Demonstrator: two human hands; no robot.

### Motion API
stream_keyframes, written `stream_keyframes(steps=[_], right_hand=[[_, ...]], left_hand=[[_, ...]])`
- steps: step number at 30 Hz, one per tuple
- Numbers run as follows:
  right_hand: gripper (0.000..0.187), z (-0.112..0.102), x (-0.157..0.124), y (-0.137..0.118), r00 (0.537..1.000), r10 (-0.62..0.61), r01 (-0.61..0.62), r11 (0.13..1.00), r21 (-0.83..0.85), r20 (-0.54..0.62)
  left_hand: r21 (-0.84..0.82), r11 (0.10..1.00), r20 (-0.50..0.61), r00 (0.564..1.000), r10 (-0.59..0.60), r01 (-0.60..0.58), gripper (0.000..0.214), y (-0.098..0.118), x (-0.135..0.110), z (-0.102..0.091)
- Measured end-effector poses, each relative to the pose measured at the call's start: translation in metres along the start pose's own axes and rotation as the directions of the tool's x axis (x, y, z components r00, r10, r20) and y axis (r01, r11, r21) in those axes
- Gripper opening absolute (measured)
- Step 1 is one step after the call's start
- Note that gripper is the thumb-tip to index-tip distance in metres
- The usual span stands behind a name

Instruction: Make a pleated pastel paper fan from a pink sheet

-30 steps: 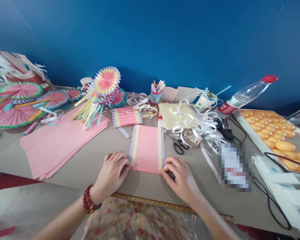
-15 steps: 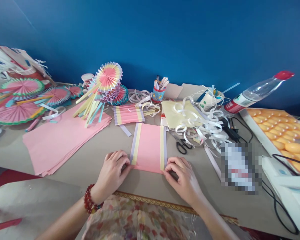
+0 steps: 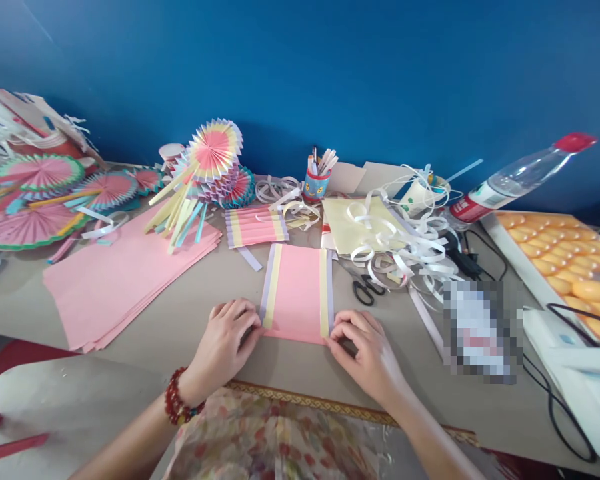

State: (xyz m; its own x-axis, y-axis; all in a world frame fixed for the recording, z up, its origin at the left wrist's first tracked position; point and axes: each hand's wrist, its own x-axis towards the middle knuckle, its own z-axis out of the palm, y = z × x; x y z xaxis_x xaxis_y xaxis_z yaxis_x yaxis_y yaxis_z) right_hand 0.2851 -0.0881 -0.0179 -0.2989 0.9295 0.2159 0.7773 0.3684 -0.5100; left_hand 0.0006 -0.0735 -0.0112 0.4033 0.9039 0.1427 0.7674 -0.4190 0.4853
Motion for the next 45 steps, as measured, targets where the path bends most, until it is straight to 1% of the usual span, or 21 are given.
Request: stream_keyframes(steps=[11, 25, 32, 45], right_hand=[[0.015, -0.0024, 0.0030, -0.0012, 1.000, -0.017, 0.018, 1.000, 0.017, -0.018], [0.011, -0.0045, 0.0015, -0.0016, 1.000, -0.009, 0.009, 1.000, 0.011, 0.026], [0.013, -0.0032, 0.0005, -0.0002, 0.999, 0.007, -0.008, 1.000, 0.007, 0.053], [0.012, -0.0058, 0.0016, 0.0001, 0.998, -0.002, 0.001, 1.000, 0.013, 0.070]], left_hand=[[0.008, 1.000, 0.002, 1.000, 0.015, -0.015, 0.011, -0.0007, 0.0002, -0.0001], [0.019, 1.000, 0.011, 1.000, 0.020, -0.020, 0.011, -0.0017, 0.0005, 0.0001], [0.024, 1.000, 0.014, 1.000, 0.016, -0.016, 0.010, -0.0017, 0.0003, 0.0013], [0.013, 1.000, 0.026, 1.000, 0.006, -0.006, 0.012, -0.0009, 0.0009, -0.0010]])
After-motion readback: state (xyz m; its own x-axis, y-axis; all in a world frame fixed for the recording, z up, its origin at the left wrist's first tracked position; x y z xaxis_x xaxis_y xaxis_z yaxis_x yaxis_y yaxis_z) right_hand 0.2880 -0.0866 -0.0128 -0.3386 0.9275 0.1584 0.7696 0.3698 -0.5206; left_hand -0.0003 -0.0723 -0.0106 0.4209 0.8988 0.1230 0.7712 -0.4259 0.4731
